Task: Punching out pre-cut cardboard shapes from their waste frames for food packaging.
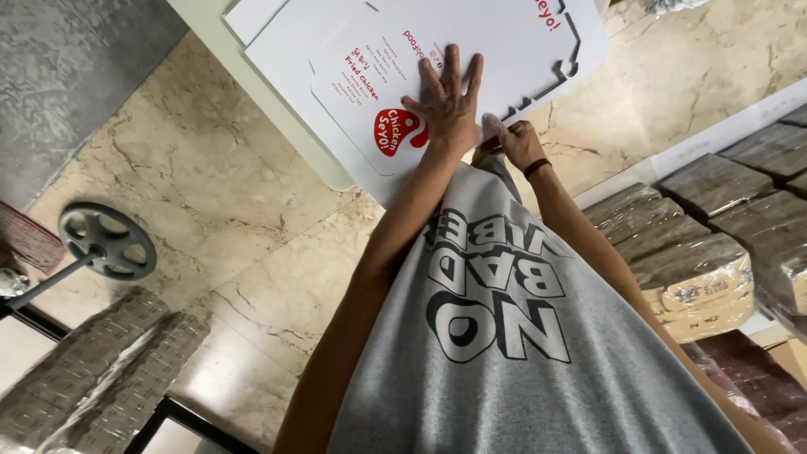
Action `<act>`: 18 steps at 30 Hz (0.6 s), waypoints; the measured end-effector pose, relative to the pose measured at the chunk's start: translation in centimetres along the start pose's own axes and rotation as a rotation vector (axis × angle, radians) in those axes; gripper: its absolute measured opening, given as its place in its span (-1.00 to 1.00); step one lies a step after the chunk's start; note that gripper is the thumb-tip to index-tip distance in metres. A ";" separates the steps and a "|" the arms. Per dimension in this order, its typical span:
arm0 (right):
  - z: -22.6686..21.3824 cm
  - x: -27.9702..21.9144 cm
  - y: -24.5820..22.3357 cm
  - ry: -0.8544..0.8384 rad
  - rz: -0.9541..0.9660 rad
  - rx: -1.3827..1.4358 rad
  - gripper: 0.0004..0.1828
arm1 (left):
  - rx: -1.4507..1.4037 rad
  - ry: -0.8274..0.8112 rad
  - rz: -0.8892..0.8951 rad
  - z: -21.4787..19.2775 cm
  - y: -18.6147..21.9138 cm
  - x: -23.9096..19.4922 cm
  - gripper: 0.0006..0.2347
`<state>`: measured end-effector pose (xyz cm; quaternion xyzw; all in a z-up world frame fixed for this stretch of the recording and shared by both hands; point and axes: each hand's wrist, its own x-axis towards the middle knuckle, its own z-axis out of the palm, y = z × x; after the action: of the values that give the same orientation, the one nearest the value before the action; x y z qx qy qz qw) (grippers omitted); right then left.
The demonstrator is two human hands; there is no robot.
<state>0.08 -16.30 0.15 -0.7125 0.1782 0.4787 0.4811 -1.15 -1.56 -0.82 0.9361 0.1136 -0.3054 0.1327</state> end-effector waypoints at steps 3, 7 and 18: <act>0.7 0.7 2.7 0.222 -0.301 -0.278 -0.34 | -0.013 0.040 -0.033 0.8 0.3 0.1 -0.02; 1.2 1.7 3.4 0.284 -0.344 -0.194 -0.30 | -0.099 0.098 -0.045 1.3 -0.1 1.0 -0.04; 0.1 2.9 6.1 0.412 -0.852 -0.646 -0.20 | -0.057 -0.069 -0.049 -0.6 0.5 0.5 -0.03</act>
<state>-2.92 -18.43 -5.48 -0.9109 -0.1898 0.1239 0.3448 -0.28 -1.74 -0.54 0.9178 0.1405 -0.3371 0.1557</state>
